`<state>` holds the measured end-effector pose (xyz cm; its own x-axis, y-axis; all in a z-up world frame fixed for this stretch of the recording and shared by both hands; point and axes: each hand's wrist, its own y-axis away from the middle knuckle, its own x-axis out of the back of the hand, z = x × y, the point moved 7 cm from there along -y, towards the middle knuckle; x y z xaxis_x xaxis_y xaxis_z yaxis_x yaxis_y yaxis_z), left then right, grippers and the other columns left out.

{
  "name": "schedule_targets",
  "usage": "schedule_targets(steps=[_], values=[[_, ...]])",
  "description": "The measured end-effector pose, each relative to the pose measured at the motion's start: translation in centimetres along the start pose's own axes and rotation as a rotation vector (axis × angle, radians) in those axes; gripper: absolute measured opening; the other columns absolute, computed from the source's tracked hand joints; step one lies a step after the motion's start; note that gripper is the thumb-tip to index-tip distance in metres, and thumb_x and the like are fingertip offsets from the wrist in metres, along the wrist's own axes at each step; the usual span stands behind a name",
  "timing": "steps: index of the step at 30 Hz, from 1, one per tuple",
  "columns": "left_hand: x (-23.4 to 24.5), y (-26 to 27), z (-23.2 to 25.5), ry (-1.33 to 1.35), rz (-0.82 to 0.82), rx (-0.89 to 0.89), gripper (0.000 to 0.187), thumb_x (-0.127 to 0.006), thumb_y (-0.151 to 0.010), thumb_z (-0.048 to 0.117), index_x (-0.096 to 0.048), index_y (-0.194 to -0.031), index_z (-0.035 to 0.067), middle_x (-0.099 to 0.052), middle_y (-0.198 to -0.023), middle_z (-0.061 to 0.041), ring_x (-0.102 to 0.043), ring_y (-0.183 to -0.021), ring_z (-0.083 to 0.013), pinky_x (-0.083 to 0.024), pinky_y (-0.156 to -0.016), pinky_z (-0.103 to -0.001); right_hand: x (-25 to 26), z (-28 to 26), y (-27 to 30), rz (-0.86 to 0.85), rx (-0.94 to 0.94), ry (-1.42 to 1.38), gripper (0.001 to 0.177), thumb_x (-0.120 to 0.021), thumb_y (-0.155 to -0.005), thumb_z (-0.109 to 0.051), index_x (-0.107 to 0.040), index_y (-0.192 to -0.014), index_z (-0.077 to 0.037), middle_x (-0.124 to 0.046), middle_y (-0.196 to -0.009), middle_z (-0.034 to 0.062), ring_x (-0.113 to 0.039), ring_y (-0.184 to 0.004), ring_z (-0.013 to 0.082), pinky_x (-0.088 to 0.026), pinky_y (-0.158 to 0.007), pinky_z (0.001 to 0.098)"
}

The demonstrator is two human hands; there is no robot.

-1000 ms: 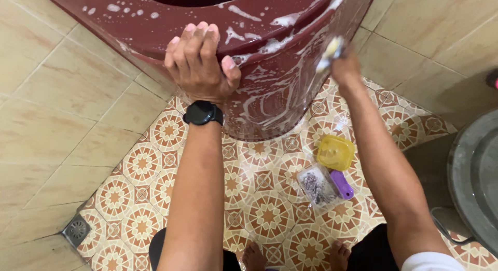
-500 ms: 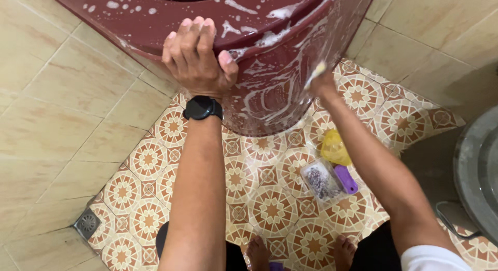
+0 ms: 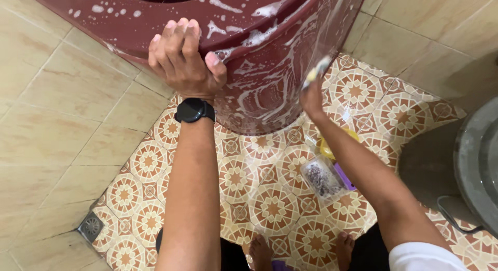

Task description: The person cleans the exterior of a large maroon plastic container using a yellow scoop, a purple brush, and a sponge. They scrub the container's surface with soap and water, creating foam, and repeatedly rinse the tools in a nearby bucket.

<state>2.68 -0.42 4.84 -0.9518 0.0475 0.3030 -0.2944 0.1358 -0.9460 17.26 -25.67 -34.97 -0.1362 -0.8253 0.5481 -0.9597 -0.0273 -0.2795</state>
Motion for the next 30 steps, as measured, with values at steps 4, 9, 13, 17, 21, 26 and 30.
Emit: schedule_targets(steps=[4,9,13,17,21,26,30], values=[[-0.1,-0.1,-0.1,-0.005,0.01,-0.01,0.046,-0.037,-0.104,0.037,-0.062,-0.131,0.01,-0.064,-0.129,-0.009,-0.058,-0.128,-0.0288,-0.038,-0.113,-0.052,-8.0,6.7,4.9,-0.423,-0.372,0.136,0.012,-0.062,-0.101,-0.006,-0.067,-0.112,-0.005,-0.073,-0.106,0.0142,-0.07,-0.094,0.0241,-0.057,-0.084,0.0348],[-0.1,-0.1,0.1,0.02,-0.005,0.003,0.046,-0.038,-0.104,0.038,-0.061,-0.131,0.01,-0.063,-0.131,-0.008,-0.057,-0.129,-0.0288,-0.037,-0.114,-0.052,-15.7,5.5,11.4,-0.728,-1.103,-0.707,0.012,-0.057,-0.101,-0.02,-0.065,-0.1,-0.012,-0.065,-0.077,0.0039,-0.053,-0.053,0.0109,-0.041,-0.042,0.028],[-0.1,0.0,-0.2,0.014,-0.018,0.009,0.046,-0.037,-0.105,0.039,-0.061,-0.133,0.01,-0.062,-0.132,-0.009,-0.057,-0.13,-0.0289,-0.037,-0.115,-0.052,-14.8,6.7,10.0,-0.582,-1.257,-0.575,0.014,-0.056,-0.1,-0.016,-0.069,-0.102,-0.014,-0.069,-0.088,0.0079,-0.061,-0.06,0.0131,-0.047,-0.048,0.0238],[-0.1,0.1,-0.1,0.011,-0.018,0.009,0.046,-0.036,-0.105,0.038,-0.061,-0.131,0.01,-0.063,-0.131,-0.008,-0.057,-0.129,-0.0284,-0.037,-0.115,-0.052,-7.9,9.4,4.4,-0.199,-0.817,-0.557,0.025,-0.053,-0.093,-0.003,-0.064,-0.114,-0.006,-0.07,-0.098,0.0072,-0.065,-0.08,0.0162,-0.052,-0.063,0.0282],[-0.2,0.0,-0.2,-0.007,0.016,-0.011,0.047,-0.036,-0.104,0.038,-0.061,-0.131,0.01,-0.063,-0.13,-0.008,-0.058,-0.128,-0.0279,-0.037,-0.114,-0.051,-5.0,8.8,2.7,-0.067,-0.535,-0.504,0.035,-0.051,-0.089,0.005,-0.065,-0.12,0.001,-0.071,-0.102,0.011,-0.069,-0.086,0.021,-0.054,-0.069,0.0339],[-0.2,0.2,-0.1,0.0,-0.008,0.002,0.046,-0.037,-0.103,0.037,-0.061,-0.132,0.01,-0.064,-0.13,-0.008,-0.058,-0.129,-0.0277,-0.036,-0.115,-0.051,-8.2,6.9,6.3,-0.193,-0.461,-0.914,0.04,-0.063,-0.088,0.001,-0.055,-0.127,-0.005,-0.066,-0.109,0.0075,-0.067,-0.089,0.0166,-0.058,-0.072,0.0325],[0.0,0.2,-0.1,0.005,0.004,-0.005,0.046,-0.038,-0.103,0.038,-0.06,-0.132,0.01,-0.064,-0.13,-0.008,-0.057,-0.129,-0.0277,-0.036,-0.115,-0.051,-10.7,7.9,8.0,-0.271,-0.817,-0.961,0.039,-0.065,-0.083,0.003,-0.05,-0.116,-0.012,-0.064,-0.095,0.0065,-0.069,-0.077,0.0209,-0.059,-0.061,0.037]])
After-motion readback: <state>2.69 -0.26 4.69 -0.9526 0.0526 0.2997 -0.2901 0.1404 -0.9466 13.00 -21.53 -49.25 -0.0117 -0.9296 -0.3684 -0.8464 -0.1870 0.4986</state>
